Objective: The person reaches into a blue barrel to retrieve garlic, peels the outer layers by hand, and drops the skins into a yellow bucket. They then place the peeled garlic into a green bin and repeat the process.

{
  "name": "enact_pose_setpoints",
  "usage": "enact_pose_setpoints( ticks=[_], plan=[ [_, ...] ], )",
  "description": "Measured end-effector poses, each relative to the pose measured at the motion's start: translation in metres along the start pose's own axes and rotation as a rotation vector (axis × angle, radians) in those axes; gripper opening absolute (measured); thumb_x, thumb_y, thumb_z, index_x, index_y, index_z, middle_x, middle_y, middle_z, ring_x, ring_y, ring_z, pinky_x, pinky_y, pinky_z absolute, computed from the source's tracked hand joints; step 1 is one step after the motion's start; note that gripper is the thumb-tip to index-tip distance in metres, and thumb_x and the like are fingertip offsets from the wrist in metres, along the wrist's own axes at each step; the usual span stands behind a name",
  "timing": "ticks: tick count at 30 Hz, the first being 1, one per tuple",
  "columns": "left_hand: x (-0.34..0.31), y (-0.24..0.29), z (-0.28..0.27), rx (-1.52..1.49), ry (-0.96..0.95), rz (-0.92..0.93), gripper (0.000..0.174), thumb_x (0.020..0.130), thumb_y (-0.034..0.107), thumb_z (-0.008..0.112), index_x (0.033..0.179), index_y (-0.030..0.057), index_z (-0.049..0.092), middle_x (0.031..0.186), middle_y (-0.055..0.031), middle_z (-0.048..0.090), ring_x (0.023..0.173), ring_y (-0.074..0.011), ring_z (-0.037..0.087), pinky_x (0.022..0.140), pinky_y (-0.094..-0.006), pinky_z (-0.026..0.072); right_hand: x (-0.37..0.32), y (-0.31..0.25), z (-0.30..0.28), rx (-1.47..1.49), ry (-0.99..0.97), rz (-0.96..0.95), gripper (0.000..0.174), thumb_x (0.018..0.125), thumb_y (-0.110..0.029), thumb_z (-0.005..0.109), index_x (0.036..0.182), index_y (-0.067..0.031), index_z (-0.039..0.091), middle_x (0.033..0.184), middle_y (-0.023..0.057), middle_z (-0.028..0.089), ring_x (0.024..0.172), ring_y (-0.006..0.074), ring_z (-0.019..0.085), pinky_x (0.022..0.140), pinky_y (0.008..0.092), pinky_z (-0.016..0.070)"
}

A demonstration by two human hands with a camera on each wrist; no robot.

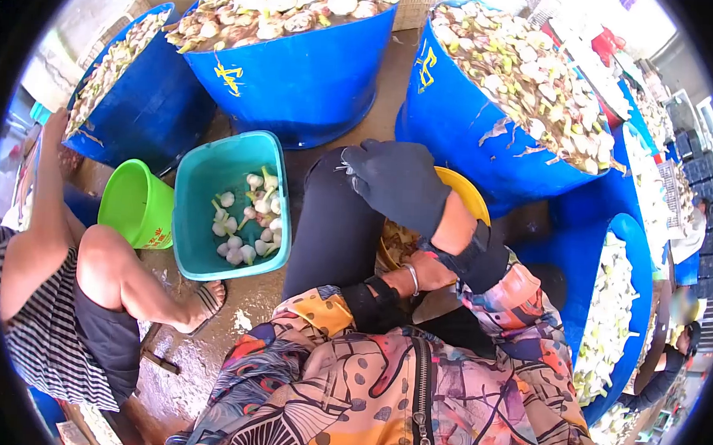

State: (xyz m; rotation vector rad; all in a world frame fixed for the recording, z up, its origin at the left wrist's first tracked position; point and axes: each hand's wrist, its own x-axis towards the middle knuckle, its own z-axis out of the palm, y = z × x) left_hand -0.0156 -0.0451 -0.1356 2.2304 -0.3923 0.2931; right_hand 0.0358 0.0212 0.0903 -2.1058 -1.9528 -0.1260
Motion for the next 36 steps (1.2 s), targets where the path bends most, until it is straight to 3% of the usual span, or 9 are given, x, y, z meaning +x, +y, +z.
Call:
enact_pose_setpoints(
  ticks=[5, 6, 9, 12, 14, 17, 21, 31, 36],
  plan=[
    [0.003, -0.001, -0.001, 0.098, -0.253, -0.081, 0.037, 0.09, 0.043, 0.038, 0.107, 0.0227, 0.064, 0.095, -0.0095, 0.068, 0.099, -0.0318, 0.06, 0.086, -0.0425, 0.0456, -0.002, 0.015, -0.002, -0.005, 0.054, -0.008, 0.023, 0.079, -0.019, 0.06, 0.099, -0.0075, 0.061, 0.079, 0.0092, 0.063, 0.064, 0.0246, 0.063, 0.054, 0.038, 0.0486],
    [0.011, 0.008, -0.015, 0.085, -0.353, -0.067, 0.035, 0.089, 0.043, 0.041, 0.108, 0.0222, 0.063, 0.095, -0.0095, 0.068, 0.1, -0.0313, 0.06, 0.086, -0.0414, 0.0461, -0.008, 0.022, -0.008, 0.235, 0.118, 0.04, 0.022, 0.078, -0.017, 0.06, 0.097, -0.0067, 0.061, 0.077, 0.0103, 0.063, 0.063, 0.026, 0.062, 0.055, 0.0377, 0.0486],
    [0.019, 0.031, -0.036, -0.282, 0.058, -0.19, 0.039, 0.082, 0.036, 0.057, 0.11, 0.0095, 0.057, 0.09, -0.0144, 0.066, 0.086, -0.0369, 0.062, 0.078, -0.0437, 0.0482, -0.043, 0.049, -0.034, 1.041, 0.216, 0.385, 0.021, 0.077, -0.011, 0.06, 0.096, -0.0047, 0.062, 0.072, 0.012, 0.063, 0.06, 0.0274, 0.059, 0.059, 0.0337, 0.0485],
    [0.022, 0.046, -0.066, -0.297, -0.071, -0.494, 0.039, 0.083, 0.033, 0.058, 0.112, 0.0073, 0.056, 0.092, -0.0175, 0.064, 0.085, -0.0369, 0.062, 0.075, -0.0427, 0.0483, -0.097, 0.066, -0.015, 1.564, 0.211, 0.494, 0.024, 0.079, -0.011, 0.061, 0.103, -0.0061, 0.064, 0.071, 0.0077, 0.06, 0.06, 0.0169, 0.059, 0.059, 0.0296, 0.0499],
    [0.023, 0.047, -0.068, -0.169, -0.09, -0.523, 0.038, 0.083, 0.032, 0.057, 0.111, 0.0071, 0.056, 0.093, -0.0186, 0.064, 0.086, -0.0371, 0.062, 0.075, -0.0422, 0.0484, -0.141, 0.1, 0.041, -0.093, -0.323, 0.275, 0.024, 0.079, -0.011, 0.06, 0.101, -0.0044, 0.064, 0.076, 0.0134, 0.064, 0.066, 0.0238, 0.064, 0.063, 0.0337, 0.0512],
    [0.024, 0.029, -0.053, 0.22, -0.181, -0.452, 0.034, 0.084, 0.032, 0.054, 0.107, 0.0073, 0.057, 0.097, -0.0203, 0.063, 0.087, -0.0387, 0.061, 0.074, -0.0446, 0.0487, -0.156, 0.118, 0.036, 0.27, 0.099, 0.351, 0.019, 0.081, -0.018, 0.056, 0.094, -0.0091, 0.067, 0.077, 0.0134, 0.065, 0.069, 0.0269, 0.065, 0.062, 0.0399, 0.0504],
    [0.034, 0.031, -0.051, 0.23, -0.591, -0.299, 0.033, 0.086, 0.033, 0.049, 0.107, 0.0096, 0.055, 0.099, -0.0185, 0.062, 0.088, -0.0388, 0.06, 0.075, -0.0477, 0.0473, -0.15, 0.113, -0.052, 0.35, 0.205, 0.56, 0.015, 0.082, -0.013, 0.057, 0.092, -0.0085, 0.066, 0.075, 0.0133, 0.064, 0.066, 0.0246, 0.063, 0.062, 0.0357, 0.05],
    [0.102, 0.056, -0.129, -0.185, -0.393, -0.16, 0.029, 0.085, 0.021, 0.062, 0.108, 0.0047, 0.056, 0.076, -0.0095, 0.062, 0.066, -0.023, 0.062, 0.061, -0.0328, 0.0483, -0.219, 0.278, -0.169, 0.544, 0.678, 0.657, 0.028, 0.084, -0.007, 0.053, 0.11, -0.0006, 0.062, 0.08, 0.0068, 0.063, 0.069, 0.0134, 0.06, 0.061, 0.0269, 0.0498],
    [0.123, 0.048, -0.127, -0.954, -0.301, -0.479, 0.021, 0.09, 0.011, 0.057, 0.108, -0.0001, 0.056, 0.079, -0.0035, 0.058, 0.062, -0.0078, 0.056, 0.053, -0.0222, 0.0459, -0.246, 0.358, -0.183, -0.367, 0.588, 0.898, 0.031, 0.083, -0.021, 0.055, 0.109, -0.0058, 0.062, 0.096, 0.0159, 0.066, 0.083, 0.0282, 0.065, 0.073, 0.0394, 0.0515]
  ],
)
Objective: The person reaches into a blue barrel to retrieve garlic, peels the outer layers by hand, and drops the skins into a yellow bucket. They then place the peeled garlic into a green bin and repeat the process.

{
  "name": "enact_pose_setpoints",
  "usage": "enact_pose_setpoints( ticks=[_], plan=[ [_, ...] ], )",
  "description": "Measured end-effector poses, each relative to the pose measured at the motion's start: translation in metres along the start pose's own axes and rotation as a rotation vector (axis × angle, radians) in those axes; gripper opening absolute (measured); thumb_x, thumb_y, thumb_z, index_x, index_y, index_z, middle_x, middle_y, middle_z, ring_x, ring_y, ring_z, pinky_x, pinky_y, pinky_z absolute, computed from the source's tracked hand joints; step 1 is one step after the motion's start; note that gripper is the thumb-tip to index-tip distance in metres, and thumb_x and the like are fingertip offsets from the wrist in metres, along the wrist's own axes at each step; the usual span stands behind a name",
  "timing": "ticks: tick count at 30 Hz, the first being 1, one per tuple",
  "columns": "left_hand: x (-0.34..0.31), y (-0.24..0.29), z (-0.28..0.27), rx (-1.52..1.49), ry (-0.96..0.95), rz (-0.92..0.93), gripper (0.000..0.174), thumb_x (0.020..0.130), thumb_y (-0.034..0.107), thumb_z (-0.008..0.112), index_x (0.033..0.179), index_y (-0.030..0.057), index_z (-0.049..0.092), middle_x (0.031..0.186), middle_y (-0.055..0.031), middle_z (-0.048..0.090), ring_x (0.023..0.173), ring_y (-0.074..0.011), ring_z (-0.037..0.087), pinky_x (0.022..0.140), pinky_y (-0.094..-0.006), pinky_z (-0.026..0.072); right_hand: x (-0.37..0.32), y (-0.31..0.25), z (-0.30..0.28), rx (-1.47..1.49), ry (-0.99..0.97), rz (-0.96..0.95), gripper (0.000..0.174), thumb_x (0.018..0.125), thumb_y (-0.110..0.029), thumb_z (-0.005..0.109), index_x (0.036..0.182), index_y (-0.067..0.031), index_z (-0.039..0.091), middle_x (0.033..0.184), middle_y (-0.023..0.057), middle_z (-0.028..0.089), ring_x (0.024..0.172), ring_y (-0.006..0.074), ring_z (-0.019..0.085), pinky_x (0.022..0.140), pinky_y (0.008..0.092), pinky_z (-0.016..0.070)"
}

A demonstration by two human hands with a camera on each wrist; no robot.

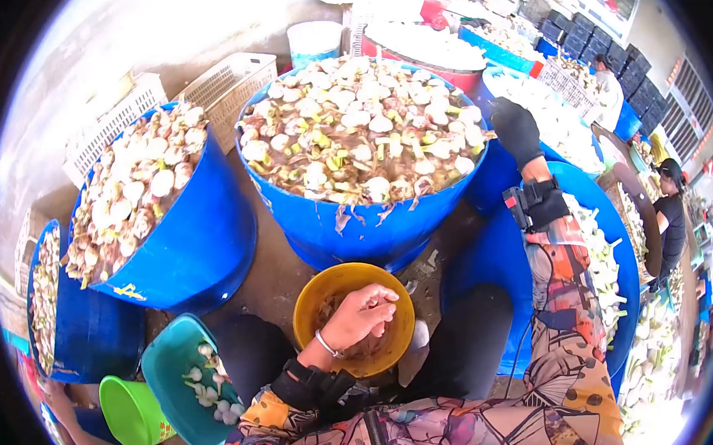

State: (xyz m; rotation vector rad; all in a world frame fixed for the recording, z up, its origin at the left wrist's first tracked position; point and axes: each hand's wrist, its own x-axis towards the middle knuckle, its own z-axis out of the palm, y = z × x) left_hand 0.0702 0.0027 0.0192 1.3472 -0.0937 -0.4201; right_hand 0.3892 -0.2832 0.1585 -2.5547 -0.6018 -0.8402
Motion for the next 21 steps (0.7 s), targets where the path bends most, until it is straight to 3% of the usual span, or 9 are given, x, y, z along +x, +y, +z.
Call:
enact_pose_setpoints(
  ticks=[1, 5, 6, 7, 10, 12, 13, 19, 21],
  plan=[
    [0.002, -0.004, -0.001, -0.044, 0.03, -0.01, 0.021, 0.09, 0.01, 0.057, 0.108, -0.0002, 0.056, 0.079, -0.0038, 0.058, 0.061, -0.0081, 0.056, 0.053, -0.0223, 0.0461, 0.004, 0.0, -0.002, -0.204, 0.041, -0.013, 0.032, 0.082, -0.023, 0.055, 0.109, -0.007, 0.062, 0.099, 0.0174, 0.065, 0.086, 0.031, 0.065, 0.077, 0.0421, 0.0512],
    [0.002, -0.012, 0.002, -0.084, 0.094, 0.004, 0.017, 0.089, 0.009, 0.057, 0.103, 0.0001, 0.056, 0.076, -0.0012, 0.056, 0.058, -0.0062, 0.053, 0.052, -0.0206, 0.0426, 0.007, 0.042, 0.019, -0.297, -0.033, 0.152, 0.032, 0.08, -0.026, 0.055, 0.106, -0.0109, 0.064, 0.103, 0.014, 0.065, 0.1, 0.0329, 0.061, 0.086, 0.0432, 0.0479],
    [0.002, -0.012, 0.004, -0.085, 0.098, 0.019, 0.016, 0.089, 0.009, 0.057, 0.102, 0.0005, 0.056, 0.075, -0.0001, 0.056, 0.057, -0.0053, 0.052, 0.051, -0.0197, 0.0408, 0.004, 0.065, 0.031, -0.294, -0.1, 0.039, 0.032, 0.079, -0.027, 0.056, 0.106, -0.0112, 0.064, 0.104, 0.0137, 0.065, 0.101, 0.0332, 0.06, 0.087, 0.0433, 0.0477],
    [0.001, -0.011, 0.004, -0.014, 0.096, -0.013, 0.017, 0.088, 0.012, 0.058, 0.102, 0.0018, 0.057, 0.073, -0.0027, 0.058, 0.059, -0.0094, 0.055, 0.054, -0.0232, 0.0433, 0.002, 0.097, 0.044, -0.288, -0.169, -0.077, 0.031, 0.079, -0.027, 0.056, 0.105, -0.0115, 0.064, 0.104, 0.0133, 0.065, 0.102, 0.0335, 0.06, 0.087, 0.0433, 0.0475],
    [-0.002, -0.011, 0.006, 0.437, 0.122, 0.175, 0.02, 0.087, 0.011, 0.06, 0.104, 0.0019, 0.057, 0.073, -0.0026, 0.058, 0.062, -0.0095, 0.055, 0.057, -0.0256, 0.0445, 0.013, 0.103, 0.064, -0.205, -0.34, 0.116, 0.027, 0.079, -0.025, 0.058, 0.101, -0.0123, 0.066, 0.1, 0.0148, 0.065, 0.096, 0.0333, 0.061, 0.085, 0.041, 0.0488],
    [-0.001, -0.011, 0.006, 0.505, 0.142, 0.227, 0.023, 0.085, 0.011, 0.062, 0.106, 0.0033, 0.057, 0.071, -0.0038, 0.058, 0.062, -0.011, 0.055, 0.058, -0.0275, 0.0448, 0.0, 0.063, 0.063, -0.187, -0.113, 0.309, 0.024, 0.079, -0.022, 0.058, 0.099, -0.012, 0.067, 0.097, 0.0159, 0.066, 0.09, 0.0328, 0.063, 0.081, 0.0404, 0.0498],
    [-0.002, -0.01, 0.006, 0.522, 0.145, 0.232, 0.024, 0.085, 0.011, 0.062, 0.106, 0.0033, 0.057, 0.072, -0.004, 0.058, 0.062, -0.0113, 0.055, 0.059, -0.0275, 0.0448, -0.005, 0.049, 0.06, -0.176, 0.01, 0.21, 0.022, 0.079, -0.02, 0.059, 0.097, -0.0098, 0.066, 0.089, 0.0168, 0.067, 0.08, 0.0327, 0.065, 0.073, 0.0397, 0.051],
    [-0.001, -0.008, 0.013, 0.223, 0.26, 0.283, 0.029, 0.088, 0.001, 0.055, 0.116, 0.0013, 0.048, 0.079, -0.0022, 0.055, 0.066, -0.0084, 0.053, 0.06, -0.0211, 0.0448, -0.015, -0.075, -0.015, 0.212, 0.092, -0.007, 0.016, 0.082, -0.015, 0.06, 0.095, -0.0065, 0.066, 0.076, 0.0139, 0.067, 0.066, 0.0229, 0.066, 0.061, 0.0326, 0.0497],
    [-0.004, -0.001, 0.017, 0.013, 0.291, 0.325, 0.035, 0.087, -0.001, 0.054, 0.12, 0.0027, 0.043, 0.085, -0.0035, 0.055, 0.068, -0.0095, 0.054, 0.061, -0.0224, 0.0472, -0.041, -0.124, -0.03, 0.532, -0.123, 0.0, 0.015, 0.083, -0.007, 0.059, 0.096, -0.003, 0.065, 0.071, 0.0122, 0.065, 0.061, 0.0158, 0.061, 0.06, 0.0291, 0.0484]
  ],
)
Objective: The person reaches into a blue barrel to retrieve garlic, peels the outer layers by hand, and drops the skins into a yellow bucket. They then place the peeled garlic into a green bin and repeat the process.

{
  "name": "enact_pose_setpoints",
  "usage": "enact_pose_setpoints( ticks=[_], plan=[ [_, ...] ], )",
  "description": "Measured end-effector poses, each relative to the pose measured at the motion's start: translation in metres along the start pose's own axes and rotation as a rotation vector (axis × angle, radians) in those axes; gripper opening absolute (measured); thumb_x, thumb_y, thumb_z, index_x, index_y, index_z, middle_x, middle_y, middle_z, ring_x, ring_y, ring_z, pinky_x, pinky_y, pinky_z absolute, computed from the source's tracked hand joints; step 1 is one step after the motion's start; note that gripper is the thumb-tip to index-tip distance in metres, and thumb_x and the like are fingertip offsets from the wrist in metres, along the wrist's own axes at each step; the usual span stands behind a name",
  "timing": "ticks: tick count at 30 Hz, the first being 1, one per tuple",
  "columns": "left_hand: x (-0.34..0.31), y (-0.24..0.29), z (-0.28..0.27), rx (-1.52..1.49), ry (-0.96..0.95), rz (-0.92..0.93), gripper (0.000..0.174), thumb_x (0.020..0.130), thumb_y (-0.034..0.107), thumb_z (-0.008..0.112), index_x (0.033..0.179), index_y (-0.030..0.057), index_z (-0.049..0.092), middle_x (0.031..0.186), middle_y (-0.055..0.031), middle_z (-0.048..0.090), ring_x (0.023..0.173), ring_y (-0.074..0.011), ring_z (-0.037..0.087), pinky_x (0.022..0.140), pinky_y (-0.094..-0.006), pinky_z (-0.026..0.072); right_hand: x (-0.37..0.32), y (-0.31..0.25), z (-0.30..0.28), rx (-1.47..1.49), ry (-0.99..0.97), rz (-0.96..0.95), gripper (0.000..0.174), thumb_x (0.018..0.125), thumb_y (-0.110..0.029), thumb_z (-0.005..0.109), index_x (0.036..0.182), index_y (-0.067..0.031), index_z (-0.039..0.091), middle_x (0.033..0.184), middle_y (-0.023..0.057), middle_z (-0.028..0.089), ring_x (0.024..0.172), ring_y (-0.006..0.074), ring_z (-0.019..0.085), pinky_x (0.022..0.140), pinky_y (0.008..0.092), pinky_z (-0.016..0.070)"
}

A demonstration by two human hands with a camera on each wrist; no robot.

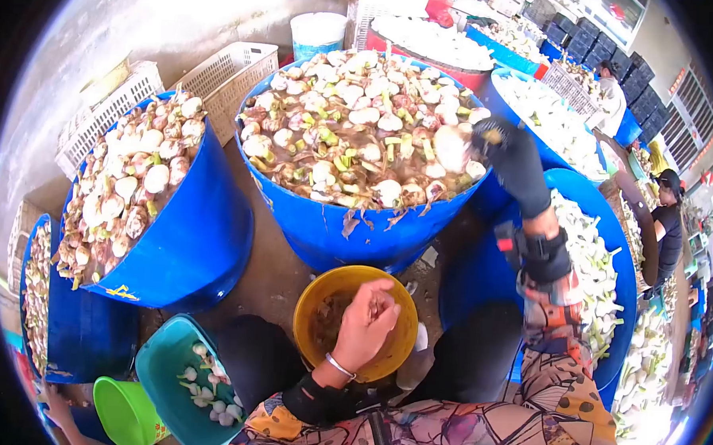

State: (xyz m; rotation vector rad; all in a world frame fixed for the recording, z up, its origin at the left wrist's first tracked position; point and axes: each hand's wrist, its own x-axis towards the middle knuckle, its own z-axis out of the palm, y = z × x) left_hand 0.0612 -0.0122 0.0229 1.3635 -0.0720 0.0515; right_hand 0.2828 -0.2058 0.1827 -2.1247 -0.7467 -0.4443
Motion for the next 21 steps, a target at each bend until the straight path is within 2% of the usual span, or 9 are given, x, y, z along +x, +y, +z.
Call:
enact_pose_setpoints(
  ticks=[1, 2, 3, 4, 7, 10, 13, 19, 21],
  plan=[
    [0.0, 0.004, 0.001, -0.099, 0.034, 0.011, 0.038, 0.087, -0.002, 0.054, 0.122, 0.0034, 0.041, 0.087, -0.0041, 0.054, 0.069, -0.01, 0.054, 0.062, -0.0231, 0.0484, -0.015, -0.015, 0.007, -0.082, -0.112, -0.122, 0.014, 0.082, -0.002, 0.059, 0.095, -0.0014, 0.064, 0.073, 0.0101, 0.065, 0.065, 0.0125, 0.059, 0.063, 0.0269, 0.048],
    [-0.001, 0.005, 0.001, -0.221, 0.072, 0.014, 0.052, 0.085, -0.002, 0.057, 0.13, 0.0048, 0.033, 0.096, -0.0066, 0.053, 0.073, -0.0129, 0.057, 0.064, -0.0265, 0.0525, -0.032, -0.035, 0.016, 0.207, -0.269, -0.073, 0.015, 0.079, -0.002, 0.061, 0.094, -0.0032, 0.064, 0.079, 0.0105, 0.065, 0.07, 0.0146, 0.06, 0.066, 0.0273, 0.0483],
    [-0.002, 0.008, 0.001, -0.279, 0.08, 0.015, 0.055, 0.084, -0.001, 0.058, 0.132, 0.0052, 0.031, 0.099, -0.0073, 0.052, 0.074, -0.0139, 0.057, 0.065, -0.0276, 0.0531, -0.047, -0.051, 0.025, 0.096, -0.35, -0.112, 0.016, 0.077, -0.003, 0.063, 0.093, -0.0039, 0.063, 0.085, 0.0129, 0.065, 0.074, 0.0178, 0.062, 0.07, 0.0288, 0.0486],
    [-0.004, 0.013, 0.0, -0.333, 0.091, 0.008, 0.059, 0.083, 0.0, 0.06, 0.134, 0.0056, 0.029, 0.101, -0.008, 0.052, 0.075, -0.0148, 0.058, 0.065, -0.0287, 0.0538, -0.062, -0.061, 0.041, 0.191, -0.384, -0.059, 0.014, 0.076, -0.002, 0.067, 0.089, -0.0008, 0.063, 0.077, 0.006, 0.065, 0.074, 0.0097, 0.059, 0.066, 0.0277, 0.0486],
    [-0.008, 0.022, -0.007, -0.372, 0.068, -0.046, 0.069, 0.081, 0.003, 0.063, 0.138, 0.0076, 0.024, 0.105, -0.0105, 0.054, 0.072, -0.0182, 0.059, 0.063, -0.0332, 0.0548, -0.091, -0.054, 0.084, 0.194, -0.54, -0.204, 0.024, 0.078, -0.012, 0.068, 0.098, -0.0006, 0.062, 0.08, 0.0082, 0.064, 0.075, 0.0111, 0.058, 0.069, 0.0284, 0.0486],
    [-0.019, 0.006, -0.012, -0.474, 0.178, -0.112, 0.059, 0.082, 0.002, 0.06, 0.133, 0.0073, 0.031, 0.099, -0.0115, 0.057, 0.068, -0.0186, 0.059, 0.06, -0.0334, 0.054, -0.108, -0.052, 0.111, 0.308, -0.545, -0.102, 0.026, 0.083, -0.016, 0.065, 0.104, -0.0002, 0.06, 0.082, 0.006, 0.063, 0.076, 0.0124, 0.057, 0.071, 0.0287, 0.0487],
    [-0.025, -0.006, -0.016, -0.53, 0.271, -0.121, 0.045, 0.086, 0.009, 0.061, 0.124, 0.0063, 0.037, 0.093, -0.01, 0.058, 0.064, -0.0167, 0.059, 0.058, -0.0327, 0.054, -0.123, -0.05, 0.121, 0.847, -0.389, 0.372, 0.025, 0.09, -0.013, 0.055, 0.11, 0.0013, 0.057, 0.078, 0.0039, 0.06, 0.066, 0.0098, 0.056, 0.056, 0.0262, 0.049],
    [-0.031, -0.011, -0.02, -0.444, 0.375, -0.088, 0.048, 0.086, 0.009, 0.062, 0.125, 0.0074, 0.033, 0.089, -0.008, 0.056, 0.063, -0.0156, 0.058, 0.056, -0.0321, 0.0545, -0.163, -0.05, 0.14, 0.751, -0.708, 0.443, 0.034, 0.09, -0.007, 0.048, 0.122, 0.0022, 0.053, 0.081, 0.0053, 0.062, 0.061, 0.0076, 0.055, 0.051, 0.0233, 0.0482],
    [-0.031, -0.013, -0.024, -0.387, 0.374, -0.086, 0.054, 0.083, 0.005, 0.064, 0.126, 0.0082, 0.031, 0.09, -0.0072, 0.055, 0.064, -0.0148, 0.058, 0.056, -0.0309, 0.0546, -0.166, -0.049, 0.143, 0.801, -0.761, 0.445, 0.034, 0.089, -0.007, 0.051, 0.122, 0.0026, 0.053, 0.094, 0.0082, 0.063, 0.075, 0.0103, 0.058, 0.065, 0.0256, 0.0504]
  ],
)
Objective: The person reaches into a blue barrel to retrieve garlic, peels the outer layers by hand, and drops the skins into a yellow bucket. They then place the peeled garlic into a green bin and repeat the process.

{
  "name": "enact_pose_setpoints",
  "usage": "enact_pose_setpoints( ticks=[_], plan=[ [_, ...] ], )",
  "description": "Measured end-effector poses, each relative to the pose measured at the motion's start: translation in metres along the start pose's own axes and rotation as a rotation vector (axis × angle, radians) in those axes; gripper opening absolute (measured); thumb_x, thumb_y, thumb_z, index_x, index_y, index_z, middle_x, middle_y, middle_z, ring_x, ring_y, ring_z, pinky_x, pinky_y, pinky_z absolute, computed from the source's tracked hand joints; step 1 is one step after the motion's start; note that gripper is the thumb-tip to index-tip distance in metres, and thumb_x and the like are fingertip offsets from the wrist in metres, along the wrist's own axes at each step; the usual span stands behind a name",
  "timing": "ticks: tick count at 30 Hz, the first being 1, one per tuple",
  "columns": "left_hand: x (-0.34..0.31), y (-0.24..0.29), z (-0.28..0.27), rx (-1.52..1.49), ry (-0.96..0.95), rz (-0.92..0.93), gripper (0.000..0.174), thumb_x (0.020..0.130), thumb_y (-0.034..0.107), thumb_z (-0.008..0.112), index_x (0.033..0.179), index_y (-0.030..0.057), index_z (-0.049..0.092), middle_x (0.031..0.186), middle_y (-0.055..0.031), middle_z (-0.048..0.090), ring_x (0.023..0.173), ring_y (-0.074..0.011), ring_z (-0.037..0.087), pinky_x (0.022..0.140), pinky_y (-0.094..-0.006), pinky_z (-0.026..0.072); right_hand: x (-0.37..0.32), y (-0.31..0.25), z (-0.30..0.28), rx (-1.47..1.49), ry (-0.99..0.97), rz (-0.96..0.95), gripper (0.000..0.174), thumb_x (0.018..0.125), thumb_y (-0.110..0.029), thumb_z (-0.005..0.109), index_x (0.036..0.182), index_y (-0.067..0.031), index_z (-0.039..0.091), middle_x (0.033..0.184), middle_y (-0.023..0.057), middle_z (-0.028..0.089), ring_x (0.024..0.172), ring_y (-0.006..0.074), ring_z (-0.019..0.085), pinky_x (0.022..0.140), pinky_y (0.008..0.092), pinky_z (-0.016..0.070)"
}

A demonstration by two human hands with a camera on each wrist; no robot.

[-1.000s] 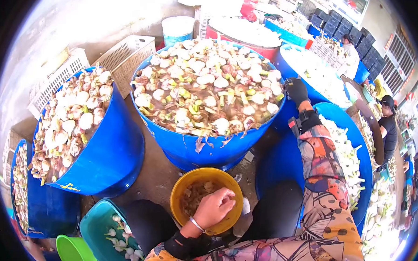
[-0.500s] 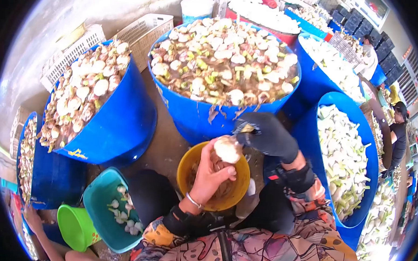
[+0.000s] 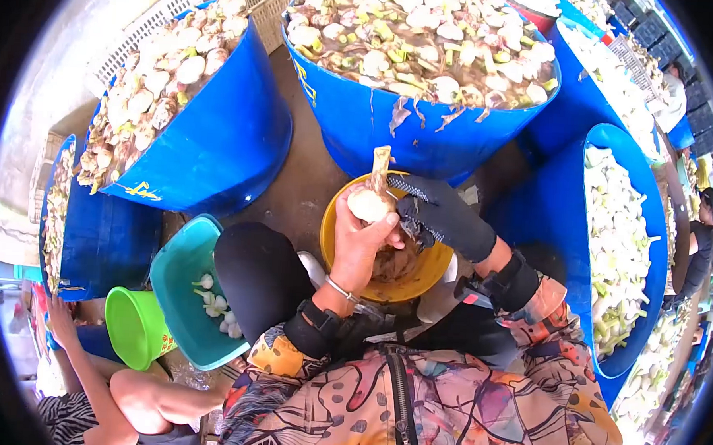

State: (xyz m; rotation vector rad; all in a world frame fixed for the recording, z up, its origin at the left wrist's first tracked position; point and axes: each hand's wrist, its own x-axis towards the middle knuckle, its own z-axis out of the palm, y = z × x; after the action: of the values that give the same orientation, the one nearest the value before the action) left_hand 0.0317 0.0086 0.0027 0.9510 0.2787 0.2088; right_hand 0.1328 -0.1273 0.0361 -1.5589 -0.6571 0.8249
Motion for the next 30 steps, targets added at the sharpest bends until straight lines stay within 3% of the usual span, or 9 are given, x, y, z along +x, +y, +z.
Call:
enact_pose_setpoints(
  ticks=[4, 7, 9, 12, 18, 20, 23, 26, 30],
  plan=[
    [0.006, -0.011, -0.007, 0.204, 0.024, 0.138, 0.06, 0.078, -0.002, 0.068, 0.125, 0.0075, 0.032, 0.095, -0.0067, 0.054, 0.069, -0.0129, 0.058, 0.058, -0.0283, 0.0542, 0.004, 0.011, -0.002, 0.054, 0.017, 0.014, 0.035, 0.088, -0.008, 0.055, 0.121, 0.0025, 0.053, 0.108, 0.0103, 0.061, 0.088, 0.0134, 0.058, 0.08, 0.0281, 0.0479],
    [0.008, -0.022, -0.013, 0.492, 0.056, 0.348, 0.062, 0.076, -0.002, 0.069, 0.126, 0.0064, 0.032, 0.098, -0.0069, 0.053, 0.072, -0.0123, 0.057, 0.059, -0.0277, 0.0537, 0.003, 0.019, 0.002, 0.03, 0.049, 0.003, 0.034, 0.089, -0.015, 0.054, 0.12, 0.0001, 0.055, 0.084, 0.003, 0.059, 0.067, 0.0068, 0.052, 0.059, 0.0228, 0.0423],
    [0.008, -0.019, -0.013, 0.763, 0.094, 0.514, 0.064, 0.075, -0.002, 0.07, 0.126, 0.0056, 0.033, 0.101, -0.0071, 0.053, 0.073, -0.0119, 0.056, 0.059, -0.0274, 0.0532, 0.004, 0.017, 0.002, -0.025, 0.068, -0.018, 0.032, 0.089, -0.014, 0.053, 0.116, 0.0009, 0.057, 0.081, 0.0037, 0.06, 0.066, 0.0071, 0.052, 0.059, 0.0234, 0.0425],
    [-0.001, -0.012, -0.007, 0.475, 0.079, 0.225, 0.065, 0.073, 0.0, 0.073, 0.125, 0.0003, 0.034, 0.106, -0.0106, 0.052, 0.088, -0.0144, 0.055, 0.079, -0.0307, 0.0507, 0.004, 0.008, 0.001, -0.088, 0.077, -0.023, 0.028, 0.085, -0.007, 0.056, 0.111, 0.0047, 0.059, 0.101, 0.0129, 0.065, 0.089, 0.0153, 0.059, 0.08, 0.0305, 0.0477],
    [-0.01, -0.008, -0.018, -0.525, -0.296, -0.28, 0.051, 0.085, 0.038, 0.06, 0.124, 0.0091, 0.042, 0.079, -0.0056, 0.055, 0.056, -0.0167, 0.054, 0.052, -0.0328, 0.0494, 0.005, 0.002, -0.011, -0.049, -0.049, -0.091, 0.03, 0.087, -0.016, 0.058, 0.109, 0.0033, 0.06, 0.091, 0.0058, 0.064, 0.078, 0.0105, 0.056, 0.069, 0.0271, 0.0466],
    [-0.012, -0.007, -0.016, -0.502, -0.328, -0.314, 0.056, 0.085, 0.057, 0.048, 0.12, 0.0136, 0.047, 0.072, -0.0047, 0.052, 0.051, -0.0158, 0.049, 0.046, -0.0299, 0.0435, 0.005, 0.002, -0.019, 0.042, -0.112, -0.042, 0.03, 0.088, -0.02, 0.059, 0.109, 0.0007, 0.062, 0.079, -0.0025, 0.061, 0.065, 0.0022, 0.051, 0.053, 0.0191, 0.0428],
    [-0.011, -0.012, -0.019, -0.61, -0.38, -0.384, 0.056, 0.085, 0.059, 0.046, 0.115, 0.0119, 0.05, 0.069, -0.0046, 0.051, 0.048, -0.0155, 0.047, 0.044, -0.0303, 0.0422, 0.006, -0.001, -0.029, -0.158, -0.133, -0.179, 0.033, 0.087, -0.021, 0.062, 0.113, -0.0003, 0.061, 0.089, -0.0005, 0.062, 0.075, 0.0044, 0.053, 0.062, 0.0222, 0.0467],
    [-0.012, -0.013, -0.02, -0.578, -0.382, -0.398, 0.055, 0.086, 0.058, 0.046, 0.112, 0.0105, 0.05, 0.069, -0.0045, 0.051, 0.048, -0.0155, 0.047, 0.045, -0.0304, 0.0424, 0.006, -0.012, -0.024, -0.105, -0.046, -0.003, 0.036, 0.086, -0.02, 0.063, 0.115, 0.0001, 0.059, 0.099, 0.0018, 0.062, 0.085, 0.0063, 0.053, 0.072, 0.0259, 0.0478],
    [-0.018, -0.019, -0.017, -0.409, -0.244, -0.374, 0.055, 0.085, 0.06, 0.045, 0.11, 0.0108, 0.051, 0.069, -0.0052, 0.051, 0.049, -0.0166, 0.046, 0.046, -0.0316, 0.0416, 0.012, 0.016, -0.01, -0.018, -0.127, -0.14, 0.034, 0.085, -0.02, 0.065, 0.112, -0.0001, 0.058, 0.095, 0.0034, 0.063, 0.087, 0.0123, 0.056, 0.076, 0.031, 0.0483]
  ],
)
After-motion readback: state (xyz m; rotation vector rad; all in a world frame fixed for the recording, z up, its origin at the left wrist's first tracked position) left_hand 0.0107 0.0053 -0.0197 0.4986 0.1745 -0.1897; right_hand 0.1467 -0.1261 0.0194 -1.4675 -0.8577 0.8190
